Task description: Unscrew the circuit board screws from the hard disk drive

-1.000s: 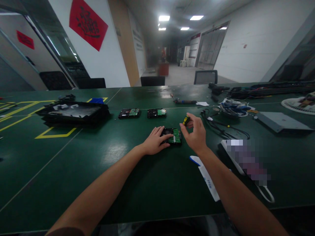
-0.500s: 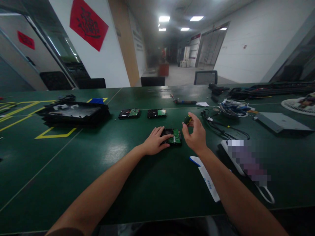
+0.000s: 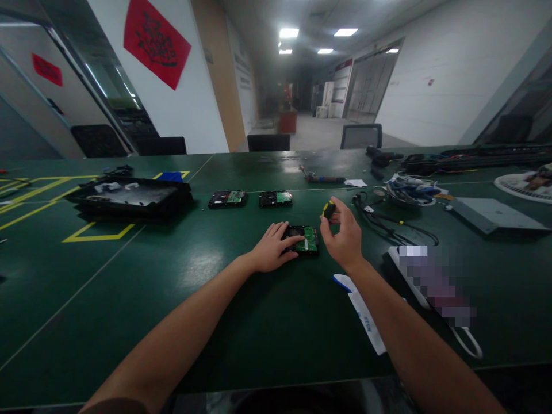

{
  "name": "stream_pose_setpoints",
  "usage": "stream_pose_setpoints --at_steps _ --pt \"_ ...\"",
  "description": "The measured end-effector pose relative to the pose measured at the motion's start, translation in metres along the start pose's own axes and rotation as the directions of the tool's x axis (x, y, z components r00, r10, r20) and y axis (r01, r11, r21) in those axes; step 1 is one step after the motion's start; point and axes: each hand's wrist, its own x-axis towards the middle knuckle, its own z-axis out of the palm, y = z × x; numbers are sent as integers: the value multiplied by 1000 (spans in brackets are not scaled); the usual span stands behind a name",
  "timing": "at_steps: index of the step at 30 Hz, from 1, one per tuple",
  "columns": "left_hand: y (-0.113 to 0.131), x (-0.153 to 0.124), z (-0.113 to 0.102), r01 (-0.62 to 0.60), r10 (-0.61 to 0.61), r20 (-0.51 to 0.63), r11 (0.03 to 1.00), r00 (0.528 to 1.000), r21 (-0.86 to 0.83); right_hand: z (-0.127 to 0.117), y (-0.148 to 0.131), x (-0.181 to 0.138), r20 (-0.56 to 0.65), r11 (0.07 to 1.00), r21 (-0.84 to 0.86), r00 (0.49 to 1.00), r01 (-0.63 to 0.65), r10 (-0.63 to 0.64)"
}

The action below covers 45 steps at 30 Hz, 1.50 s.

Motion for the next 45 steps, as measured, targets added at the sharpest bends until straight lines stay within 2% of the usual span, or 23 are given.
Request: stream_pose_setpoints --at_steps 4,11,19,28,33,39,45 --pt "0 1 1 0 0 1 1000 1000 5 -1 -1 0 -15 999 -36 1000 18 -18" --pt "2 1 0 1 -1 -12 1000 1000 -5 0 0 0 2 999 32 1000 9 -9" --pt "2 1 -1 3 -3 -2 1000 1000 0 -2 -2 1 -1 999 -27 999 42 -42" --pt "2 1 -1 6 -6 4 1000 1000 2 -2 -2 0 -8 1000 -19 1000 25 -25" --pt "2 1 -2 2 -2 5 1000 1000 13 -1 0 0 2 999 40 1000 8 -8" --pt "2 1 -1 0 0 2 1000 1000 23 -1 0 1 -22 999 -24 999 28 -29" --pt "2 0 -2 -5 5 -3 1000 1000 16 0 -1 0 -8 1000 6 1000 21 -21"
